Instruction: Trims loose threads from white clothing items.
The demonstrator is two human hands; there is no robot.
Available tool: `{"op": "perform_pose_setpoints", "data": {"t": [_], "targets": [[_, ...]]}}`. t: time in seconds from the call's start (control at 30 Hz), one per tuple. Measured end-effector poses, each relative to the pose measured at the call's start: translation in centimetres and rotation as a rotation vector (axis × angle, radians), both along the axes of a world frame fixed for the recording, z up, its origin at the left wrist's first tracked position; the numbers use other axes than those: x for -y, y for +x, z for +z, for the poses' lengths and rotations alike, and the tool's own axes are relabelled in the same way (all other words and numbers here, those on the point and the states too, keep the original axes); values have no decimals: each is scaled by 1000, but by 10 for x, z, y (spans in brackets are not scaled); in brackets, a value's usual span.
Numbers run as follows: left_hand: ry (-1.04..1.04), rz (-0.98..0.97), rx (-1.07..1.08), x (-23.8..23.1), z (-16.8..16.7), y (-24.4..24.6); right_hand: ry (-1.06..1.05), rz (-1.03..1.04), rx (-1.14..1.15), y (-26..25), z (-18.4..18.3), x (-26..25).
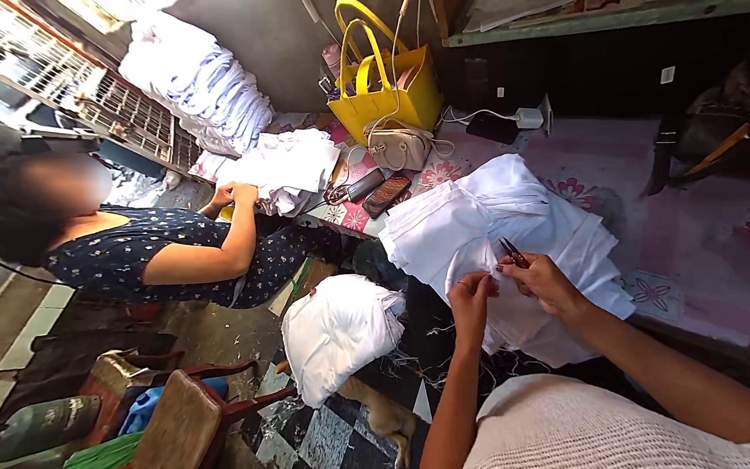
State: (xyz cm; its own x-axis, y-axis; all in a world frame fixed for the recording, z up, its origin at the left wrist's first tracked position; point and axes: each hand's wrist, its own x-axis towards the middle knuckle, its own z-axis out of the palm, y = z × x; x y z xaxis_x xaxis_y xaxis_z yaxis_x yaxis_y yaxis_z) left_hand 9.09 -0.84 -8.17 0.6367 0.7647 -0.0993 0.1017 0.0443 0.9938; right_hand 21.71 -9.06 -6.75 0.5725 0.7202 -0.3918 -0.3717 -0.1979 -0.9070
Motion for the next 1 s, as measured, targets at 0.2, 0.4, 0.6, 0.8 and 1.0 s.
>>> {"op": "perform_pose_setpoints", "data": {"t": [0.2,0.4,0.6,0.8,1.0], "targets": [[-213,87,67,-3,3,8,14,57,477,-10,-17,0],[-304,44,79,-9,4,-7,-13,321,214,13,-5,9],[-190,65,25,-8,4,-18,-60,499,-241,27,23,20],[-78,37,54,-4,2,-19,-143,629,-239,22,17,14],[-52,17,41,-5,0,-19,-165,559,-169,17,16,3]]}}
